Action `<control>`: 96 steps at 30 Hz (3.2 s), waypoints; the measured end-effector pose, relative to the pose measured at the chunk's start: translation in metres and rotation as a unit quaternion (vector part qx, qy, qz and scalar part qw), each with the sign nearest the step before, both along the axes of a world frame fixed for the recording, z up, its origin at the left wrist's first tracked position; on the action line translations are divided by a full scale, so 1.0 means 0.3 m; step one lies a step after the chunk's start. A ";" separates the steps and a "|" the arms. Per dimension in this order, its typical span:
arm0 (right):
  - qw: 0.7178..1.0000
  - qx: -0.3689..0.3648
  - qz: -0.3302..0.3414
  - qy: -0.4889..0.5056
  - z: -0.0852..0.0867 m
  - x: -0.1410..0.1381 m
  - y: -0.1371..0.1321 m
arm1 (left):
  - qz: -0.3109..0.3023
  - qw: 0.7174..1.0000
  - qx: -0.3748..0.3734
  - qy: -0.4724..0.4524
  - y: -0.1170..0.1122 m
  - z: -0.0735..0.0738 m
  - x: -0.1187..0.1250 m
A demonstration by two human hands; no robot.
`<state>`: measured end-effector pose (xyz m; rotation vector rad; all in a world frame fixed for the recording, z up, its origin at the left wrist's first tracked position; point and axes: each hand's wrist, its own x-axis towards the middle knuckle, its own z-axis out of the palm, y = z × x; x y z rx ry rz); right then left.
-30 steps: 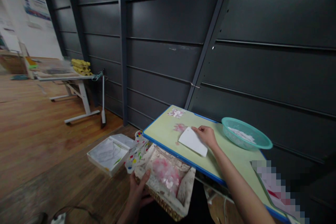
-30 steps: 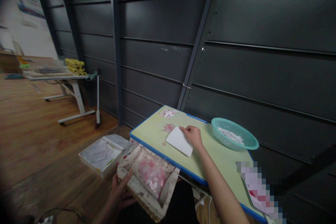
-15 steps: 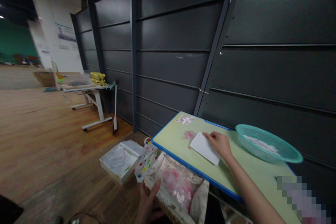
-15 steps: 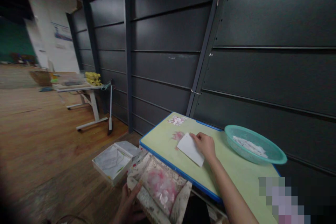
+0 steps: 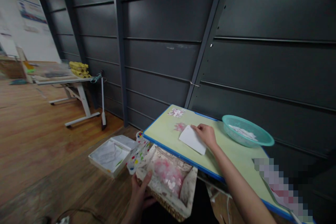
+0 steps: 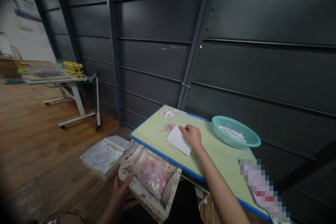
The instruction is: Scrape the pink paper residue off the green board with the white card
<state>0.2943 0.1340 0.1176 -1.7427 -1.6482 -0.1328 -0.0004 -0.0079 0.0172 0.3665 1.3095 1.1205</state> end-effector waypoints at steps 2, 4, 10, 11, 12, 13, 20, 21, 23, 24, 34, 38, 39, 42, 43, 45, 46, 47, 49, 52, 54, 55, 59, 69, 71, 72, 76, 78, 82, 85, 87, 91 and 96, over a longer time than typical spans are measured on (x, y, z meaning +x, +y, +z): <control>1.000 -0.002 0.014 0.015 0.002 -0.002 -0.002 | 0.007 1.000 -0.004 -0.002 -0.004 0.010 0.003; 0.999 0.000 0.017 0.033 0.003 -0.009 -0.004 | 0.012 1.000 0.000 -0.001 -0.007 0.019 0.006; 0.994 0.011 0.046 0.097 0.049 -0.012 -0.020 | 0.007 1.000 -0.005 0.003 -0.006 0.015 0.005; 0.990 0.032 0.034 0.134 0.070 0.002 -0.024 | 0.008 1.000 -0.007 0.001 -0.003 0.012 0.004; 0.982 0.058 0.015 0.179 0.094 0.022 -0.029 | 0.008 1.000 -0.009 0.000 -0.001 0.009 0.003; 0.969 0.084 -0.005 0.230 0.118 0.045 -0.034 | 0.008 1.000 -0.011 -0.001 0.002 0.007 0.002; 0.916 0.123 -0.008 0.382 0.128 0.097 -0.059 | 0.006 1.000 -0.018 0.005 0.001 0.005 0.003; 0.934 0.096 0.001 0.345 0.103 0.078 -0.059 | 0.011 1.000 -0.014 0.005 0.000 0.005 0.004; 0.962 0.042 0.013 0.269 0.052 0.039 -0.054 | 0.020 1.000 -0.006 0.002 -0.001 0.003 0.005; 0.970 0.023 0.015 0.240 0.031 0.022 -0.049 | 0.022 1.000 -0.003 0.002 0.000 0.002 0.005; 0.999 0.000 0.043 0.025 -0.005 0.001 0.008 | 0.011 1.000 -0.013 0.011 0.000 0.012 0.003; 0.998 -0.006 0.030 -0.055 0.010 0.005 0.019 | 0.012 1.000 -0.023 0.008 0.004 0.008 0.004; 0.997 -0.007 0.024 -0.073 0.015 0.007 0.021 | 0.013 1.000 -0.025 0.007 0.004 0.008 0.004; 0.993 -0.004 0.017 -0.119 0.028 0.011 0.023 | 0.013 1.000 -0.022 0.008 0.001 0.013 0.004; 0.991 0.001 0.016 -0.134 0.029 0.013 0.022 | 0.012 1.000 -0.016 0.011 -0.001 0.015 0.004; 0.986 0.018 0.015 -0.164 0.025 0.015 0.016 | 0.008 1.000 -0.004 0.014 -0.006 0.019 0.003; 0.984 0.028 0.014 -0.178 0.022 0.016 0.012 | 0.007 1.000 -0.002 0.014 -0.007 0.019 0.003; 0.981 0.039 0.015 -0.192 0.017 0.017 0.008 | 0.005 1.000 -0.003 0.014 -0.008 0.019 0.002; 0.974 0.061 0.018 -0.217 0.006 0.018 0.001 | -0.001 1.000 -0.012 0.011 -0.007 0.016 0.002; 0.966 0.089 0.021 -0.243 -0.006 0.018 -0.006 | -0.002 1.000 -0.018 0.011 -0.002 0.012 0.002; 0.962 0.102 0.024 -0.254 -0.010 0.015 -0.009 | 0.004 1.000 -0.019 0.010 0.000 0.014 0.004; 0.961 0.107 0.026 -0.254 -0.011 0.012 -0.011 | 0.006 1.000 -0.019 0.010 0.000 0.016 0.005; 0.966 0.108 0.021 -0.233 -0.017 -0.008 -0.024 | 0.006 1.000 -0.016 0.009 -0.001 0.023 0.006; 0.973 0.134 0.042 -0.183 -0.016 -0.018 -0.036 | 0.007 1.000 -0.008 0.005 -0.002 0.008 0.002; 0.970 0.142 0.042 -0.191 -0.020 -0.012 -0.036 | 0.006 1.000 -0.008 0.009 -0.003 0.010 0.004; 0.969 0.145 0.042 -0.194 -0.025 -0.009 -0.036 | 0.007 1.000 -0.008 0.010 -0.003 0.010 0.005; 0.966 0.176 0.055 -0.180 -0.044 -0.003 -0.038 | 0.016 1.000 -0.018 0.012 0.002 0.003 0.007; 0.966 0.193 0.060 -0.162 -0.049 -0.001 -0.039 | 0.018 1.000 -0.021 0.010 0.004 0.000 0.007; 0.973 0.181 0.073 -0.123 -0.049 0.000 -0.041 | 0.023 0.999 -0.021 0.008 0.004 0.000 0.006; 0.983 0.152 0.078 -0.065 -0.047 0.000 -0.040 | 0.023 1.000 -0.014 0.014 0.004 -0.001 0.006; 0.988 0.136 0.064 -0.016 -0.045 0.000 -0.039 | 0.023 0.999 -0.018 0.018 0.005 -0.004 0.005; 0.993 0.101 0.059 0.034 -0.041 -0.003 -0.042 | 0.019 1.000 -0.021 0.000 0.006 -0.004 0.006; 0.992 0.079 0.046 0.088 -0.030 -0.004 -0.041 | 0.021 1.000 -0.015 -0.003 0.002 0.011 0.007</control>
